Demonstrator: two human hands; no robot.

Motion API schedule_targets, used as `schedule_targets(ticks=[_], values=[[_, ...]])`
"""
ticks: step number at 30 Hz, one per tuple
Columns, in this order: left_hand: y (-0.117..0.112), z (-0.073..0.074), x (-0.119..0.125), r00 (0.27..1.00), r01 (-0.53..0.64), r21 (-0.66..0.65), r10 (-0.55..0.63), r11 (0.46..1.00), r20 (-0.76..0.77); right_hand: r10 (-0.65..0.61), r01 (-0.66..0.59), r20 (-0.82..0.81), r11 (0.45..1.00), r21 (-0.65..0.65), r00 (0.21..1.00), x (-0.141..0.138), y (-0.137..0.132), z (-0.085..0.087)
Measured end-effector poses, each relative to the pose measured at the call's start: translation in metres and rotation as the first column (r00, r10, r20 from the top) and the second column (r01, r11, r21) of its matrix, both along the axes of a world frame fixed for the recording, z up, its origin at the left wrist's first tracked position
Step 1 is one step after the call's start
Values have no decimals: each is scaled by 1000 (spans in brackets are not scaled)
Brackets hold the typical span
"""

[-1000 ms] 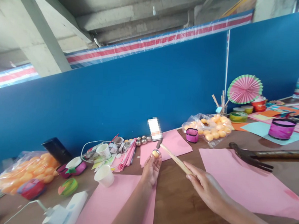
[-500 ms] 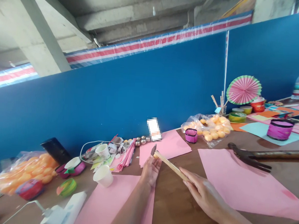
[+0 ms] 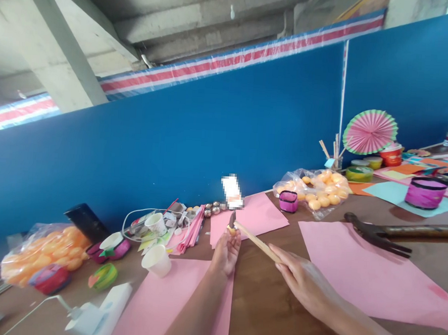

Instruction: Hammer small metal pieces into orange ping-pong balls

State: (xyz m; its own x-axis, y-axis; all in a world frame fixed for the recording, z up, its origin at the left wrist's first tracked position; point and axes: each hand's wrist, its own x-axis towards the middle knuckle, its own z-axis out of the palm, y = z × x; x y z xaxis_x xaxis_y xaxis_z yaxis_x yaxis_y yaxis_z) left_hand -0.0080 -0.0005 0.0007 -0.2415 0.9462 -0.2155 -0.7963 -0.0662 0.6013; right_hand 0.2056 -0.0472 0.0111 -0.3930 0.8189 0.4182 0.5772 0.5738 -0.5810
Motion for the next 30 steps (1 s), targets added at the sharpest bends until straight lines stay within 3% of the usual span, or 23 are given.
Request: schedule_targets(ticks=[7,21,26,30], values=[[1,0,-1,999,38,-42,-37,998,19,-19,19,-4,999,39,1000,0,-6,4],[-1,1,-1,998,55,-28,-56,998,-8,-43,43,8,999,-3,999,2,-5,3],[-2,-4,5,986,33,131,-11,991,-167,-46,46,9,999,1,999,4,-4,5],[-6,-5,12,919,-5,205,85,979,-384,-43,43,12,999,-23,999,9,-4,8]])
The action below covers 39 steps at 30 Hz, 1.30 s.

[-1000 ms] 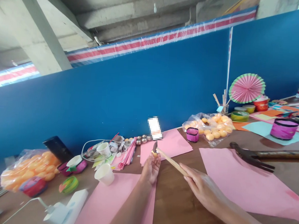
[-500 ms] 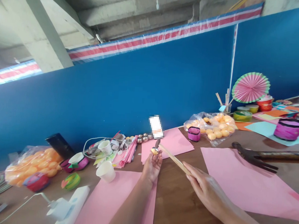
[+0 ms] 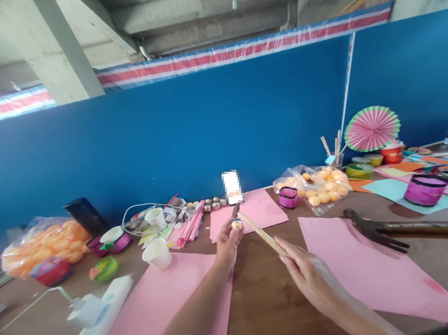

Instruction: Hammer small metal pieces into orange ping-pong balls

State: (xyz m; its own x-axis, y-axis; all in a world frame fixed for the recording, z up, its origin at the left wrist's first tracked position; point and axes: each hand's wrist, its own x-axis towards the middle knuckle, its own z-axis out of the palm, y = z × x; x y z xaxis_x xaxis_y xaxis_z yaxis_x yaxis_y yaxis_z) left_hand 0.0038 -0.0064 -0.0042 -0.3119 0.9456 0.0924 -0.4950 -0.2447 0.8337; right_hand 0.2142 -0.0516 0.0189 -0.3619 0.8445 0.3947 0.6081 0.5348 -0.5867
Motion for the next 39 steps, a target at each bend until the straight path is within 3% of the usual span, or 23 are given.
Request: schedule_targets(ticks=[4,8,18,26,32,39], values=[[-3,3,1,977,-79,39,86,996,-196,-6,6,-17,1000,-19,1000,6,0,-3],[-2,2,-1,958,-99,40,106,994,-267,-15,15,-32,1000,-1,999,10,-1,-7],[-1,0,0,936,-79,92,105,993,-335,-13,13,-8,1000,-23,1000,12,-4,-3],[-2,0,1,936,-112,57,125,992,-329,-20,20,9,1000,-18,1000,12,-4,-6],[-3,1,0,926,-55,75,79,996,-370,-23,25,54,999,-35,998,12,-3,-5],[2,-3,-2,927,-98,43,106,994,-361,-23,25,100,999,-23,995,14,-5,2]])
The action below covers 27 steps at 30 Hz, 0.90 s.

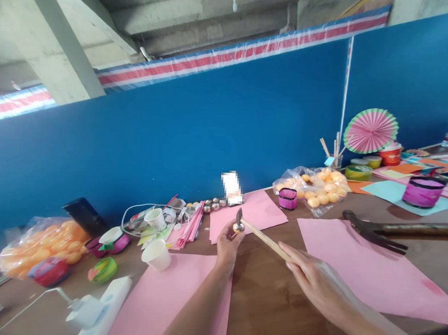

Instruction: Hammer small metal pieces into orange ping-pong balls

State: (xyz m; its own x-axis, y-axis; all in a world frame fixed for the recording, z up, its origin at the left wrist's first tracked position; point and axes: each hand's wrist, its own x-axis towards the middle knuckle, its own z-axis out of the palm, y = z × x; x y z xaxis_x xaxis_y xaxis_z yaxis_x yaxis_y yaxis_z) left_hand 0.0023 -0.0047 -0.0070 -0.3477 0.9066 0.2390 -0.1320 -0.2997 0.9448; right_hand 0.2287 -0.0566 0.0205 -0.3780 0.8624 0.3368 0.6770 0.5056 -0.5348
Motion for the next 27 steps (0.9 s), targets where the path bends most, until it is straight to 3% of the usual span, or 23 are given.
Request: schedule_targets(ticks=[6,10,15,20,27], values=[[0,-2,-1,999,-40,-24,40,999,3,-9,9,-5,1000,-1,1000,0,-3,3],[-1,1,-1,1000,-3,-23,3,1000,-9,0,0,-2,1000,10,1000,-1,-2,0],[-2,2,-1,998,-64,-52,64,997,5,-23,23,-13,999,30,1000,-1,-2,0],[0,-3,-1,999,-39,-16,39,999,18,9,-9,-10,1000,-1,1000,0,-4,1],[3,-4,-2,983,-63,-90,78,994,165,-17,17,-53,1000,-9,998,-1,-5,-2]])
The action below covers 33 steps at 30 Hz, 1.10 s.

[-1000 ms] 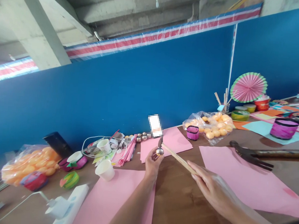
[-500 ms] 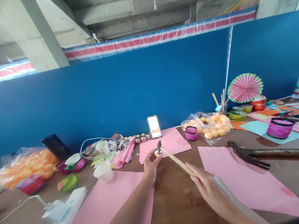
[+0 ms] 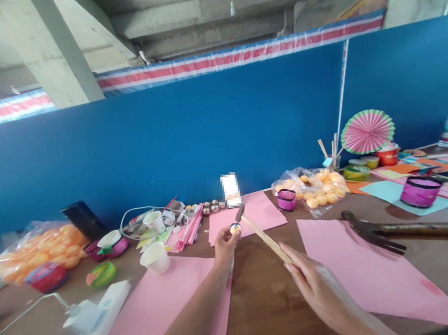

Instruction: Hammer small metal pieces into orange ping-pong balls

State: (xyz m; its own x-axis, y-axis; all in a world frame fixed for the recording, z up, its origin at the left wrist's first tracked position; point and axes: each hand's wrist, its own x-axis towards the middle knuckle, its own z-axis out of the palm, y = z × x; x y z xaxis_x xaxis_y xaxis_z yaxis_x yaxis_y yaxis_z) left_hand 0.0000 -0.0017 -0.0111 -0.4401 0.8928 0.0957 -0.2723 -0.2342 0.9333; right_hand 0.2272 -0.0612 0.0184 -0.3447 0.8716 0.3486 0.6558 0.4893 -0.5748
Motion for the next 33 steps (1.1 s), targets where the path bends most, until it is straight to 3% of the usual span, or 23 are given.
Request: schedule_targets(ticks=[14,21,25,33], values=[[-11,18,-1,975,119,36,-124,992,182,24,-45,-165,991,-124,986,-13,0,-4],[-3,13,-3,943,88,11,-87,996,322,25,-37,-139,996,-85,990,-20,-2,0],[-2,11,-4,926,178,17,-173,984,337,-6,0,-140,999,-38,990,-24,-2,1],[-6,14,-4,902,203,19,-194,979,386,10,-10,-112,1000,7,994,-23,-1,-4]])
